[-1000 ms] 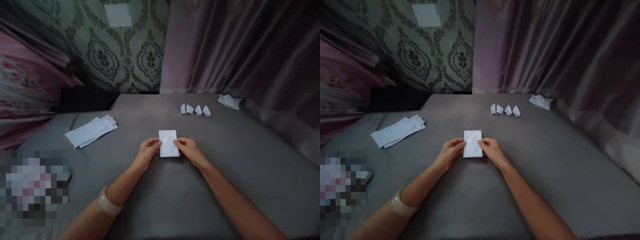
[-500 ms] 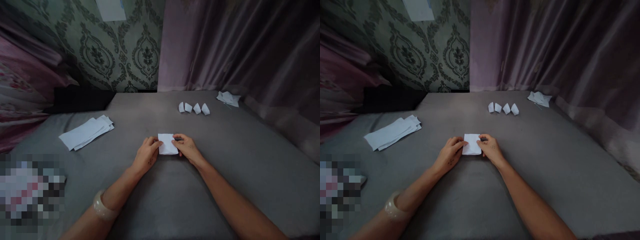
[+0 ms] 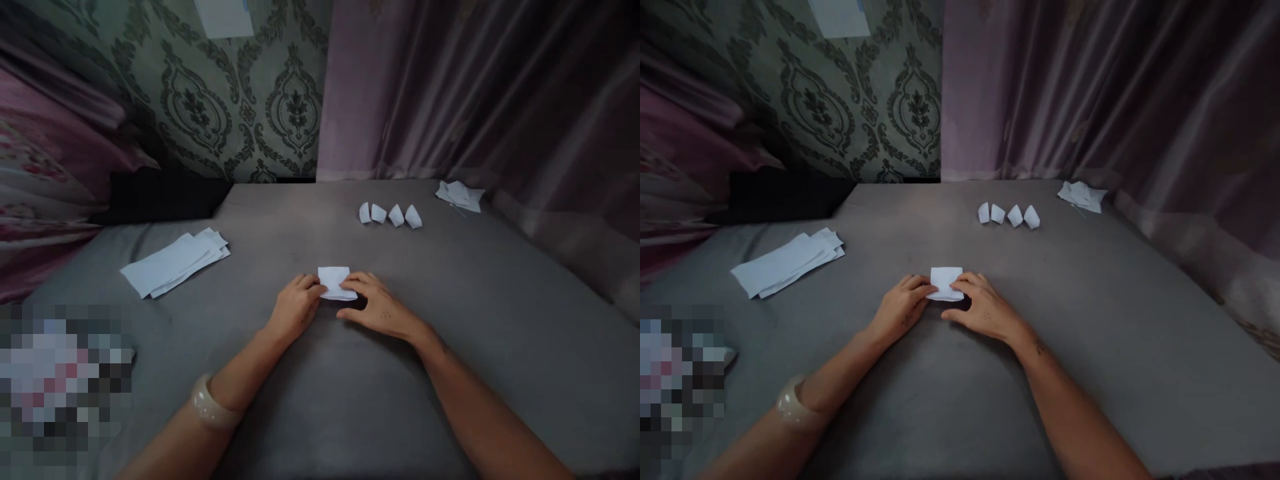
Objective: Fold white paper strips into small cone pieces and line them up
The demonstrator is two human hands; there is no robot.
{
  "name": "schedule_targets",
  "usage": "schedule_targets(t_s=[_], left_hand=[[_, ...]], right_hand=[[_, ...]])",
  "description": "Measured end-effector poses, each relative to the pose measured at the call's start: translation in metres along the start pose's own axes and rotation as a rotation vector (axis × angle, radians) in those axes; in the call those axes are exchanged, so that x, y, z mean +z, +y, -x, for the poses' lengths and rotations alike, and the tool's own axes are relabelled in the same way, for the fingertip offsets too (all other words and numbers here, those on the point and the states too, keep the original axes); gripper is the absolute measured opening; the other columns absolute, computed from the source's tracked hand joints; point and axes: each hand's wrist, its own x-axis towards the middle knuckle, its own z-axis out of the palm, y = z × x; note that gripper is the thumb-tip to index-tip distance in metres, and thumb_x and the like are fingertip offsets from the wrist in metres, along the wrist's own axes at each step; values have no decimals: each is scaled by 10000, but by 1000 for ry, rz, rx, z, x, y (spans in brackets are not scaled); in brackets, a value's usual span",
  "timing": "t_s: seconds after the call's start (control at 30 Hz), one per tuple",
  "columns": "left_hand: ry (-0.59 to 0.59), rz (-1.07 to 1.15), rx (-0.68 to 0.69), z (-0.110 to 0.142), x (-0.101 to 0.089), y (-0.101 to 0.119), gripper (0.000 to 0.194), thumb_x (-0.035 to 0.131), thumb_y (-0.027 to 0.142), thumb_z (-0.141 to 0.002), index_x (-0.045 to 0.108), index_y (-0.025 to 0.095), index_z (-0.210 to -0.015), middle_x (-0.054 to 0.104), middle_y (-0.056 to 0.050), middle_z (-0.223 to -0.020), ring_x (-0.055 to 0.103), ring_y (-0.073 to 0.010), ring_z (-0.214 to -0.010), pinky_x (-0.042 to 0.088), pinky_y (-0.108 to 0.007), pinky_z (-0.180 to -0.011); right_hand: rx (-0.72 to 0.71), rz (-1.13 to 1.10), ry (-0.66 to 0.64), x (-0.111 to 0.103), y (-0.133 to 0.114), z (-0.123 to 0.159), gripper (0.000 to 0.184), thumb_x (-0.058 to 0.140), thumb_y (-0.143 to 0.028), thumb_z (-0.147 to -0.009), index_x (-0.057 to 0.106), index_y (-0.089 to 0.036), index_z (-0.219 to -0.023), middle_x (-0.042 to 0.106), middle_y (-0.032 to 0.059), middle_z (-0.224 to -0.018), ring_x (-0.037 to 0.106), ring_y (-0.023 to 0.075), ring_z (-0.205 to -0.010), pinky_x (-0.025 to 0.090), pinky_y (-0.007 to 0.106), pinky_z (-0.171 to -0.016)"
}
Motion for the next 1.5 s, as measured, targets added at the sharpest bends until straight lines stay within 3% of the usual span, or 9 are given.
schedule_targets(t_s=[0.13,0.3,0.57,0.83,1.27,1.5], left_hand=[[49,115,-87,0,3,1,256,464,186,-905,681,226,-1036,626,-68,-1041,536,-207,-946,471,-332,-825],[130,217,-220,2,5,7,153,572,239,-862,713,188,-831,621,-79,-977,529,-220,-919,454,-373,-849],[202,273,-400,-1,16,6,207,599,336,-851,712,164,-825,591,-95,-950,500,-230,-915,418,-394,-860],[224,184,-421,-7,18,9,332,490,346,-906,680,152,-715,574,-99,-853,489,-232,-856,406,-400,-821],[234,145,-479,-11,18,11,295,548,326,-864,627,157,-635,565,-95,-817,493,-233,-828,427,-391,-775],[224,120,-399,-7,18,8,322,475,340,-911,617,157,-688,548,-96,-850,479,-222,-817,429,-381,-765]], right_hand=[[-15,29,51,5,11,-2,194,546,-210,-871,696,-238,-991,623,49,-1044,553,185,-981,440,345,-893],[19,-19,23,5,9,-1,186,523,-230,-883,707,-224,-902,631,52,-1000,571,175,-913,436,330,-839],[182,-40,152,16,8,-8,279,520,-324,-887,640,-178,-682,592,52,-946,580,151,-840,427,296,-792],[235,83,233,27,9,-13,298,498,-353,-880,577,-187,-645,578,66,-907,571,169,-764,438,316,-729],[291,166,257,29,4,-17,277,523,-363,-845,563,-194,-630,569,70,-866,551,172,-701,447,329,-684],[302,217,249,30,3,-19,287,513,-360,-847,529,-202,-608,550,62,-843,550,170,-694,439,317,-664]])
